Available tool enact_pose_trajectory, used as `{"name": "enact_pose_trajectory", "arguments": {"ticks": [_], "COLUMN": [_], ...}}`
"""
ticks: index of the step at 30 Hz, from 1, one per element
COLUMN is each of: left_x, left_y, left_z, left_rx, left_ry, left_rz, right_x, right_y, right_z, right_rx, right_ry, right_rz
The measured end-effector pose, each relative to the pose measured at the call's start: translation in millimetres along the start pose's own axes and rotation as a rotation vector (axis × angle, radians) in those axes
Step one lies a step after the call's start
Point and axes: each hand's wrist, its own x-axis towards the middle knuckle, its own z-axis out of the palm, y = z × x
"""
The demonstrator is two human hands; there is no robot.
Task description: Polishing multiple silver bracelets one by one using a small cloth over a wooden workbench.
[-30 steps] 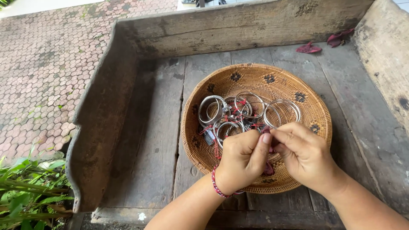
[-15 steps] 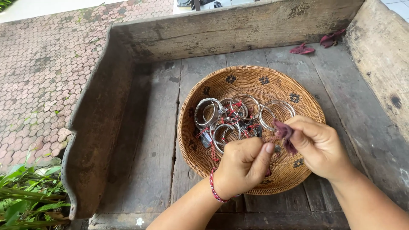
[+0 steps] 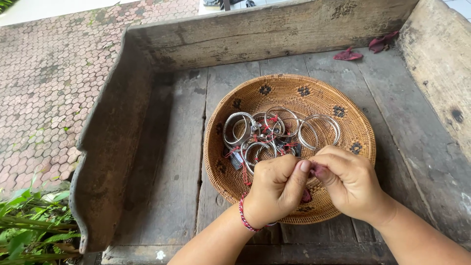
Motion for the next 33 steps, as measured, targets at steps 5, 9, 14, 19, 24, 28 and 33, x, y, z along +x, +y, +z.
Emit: {"name": "enact_pose_trajectory", "arguments": {"ticks": [5, 9, 14, 19, 24, 28, 33], "left_x": [1, 2, 1, 3, 3, 2, 0], "left_y": [4, 7, 4, 7, 3, 2, -5], "left_z": [-1, -2, -2, -4, -2, -1, 0], "left_rx": [-0.037, -0.046, -0.001, -0.011, 0.000, 0.013, 0.039], "left_ry": [-0.025, -0.008, 0.018, -0.053, -0.007, -0.017, 0.123], "left_rz": [-0.016, -0.029, -0.022, -0.030, 0.010, -0.002, -0.048], "right_x": [-16, -10, 8, 9, -5, -11, -11], "right_y": [26, 27, 1, -3, 9, 20, 7], "right_z": [-5, -14, -3, -9, -7, -10, -11], "right_rx": [0.137, 0.201, -0.090, -0.161, 0.257, 0.383, 0.051], "right_ry": [0.131, 0.048, -0.026, -0.022, -0.087, -0.090, 0.024], "right_rz": [0.245, 0.171, -0.081, -0.200, 0.267, 0.398, 0.111]}}
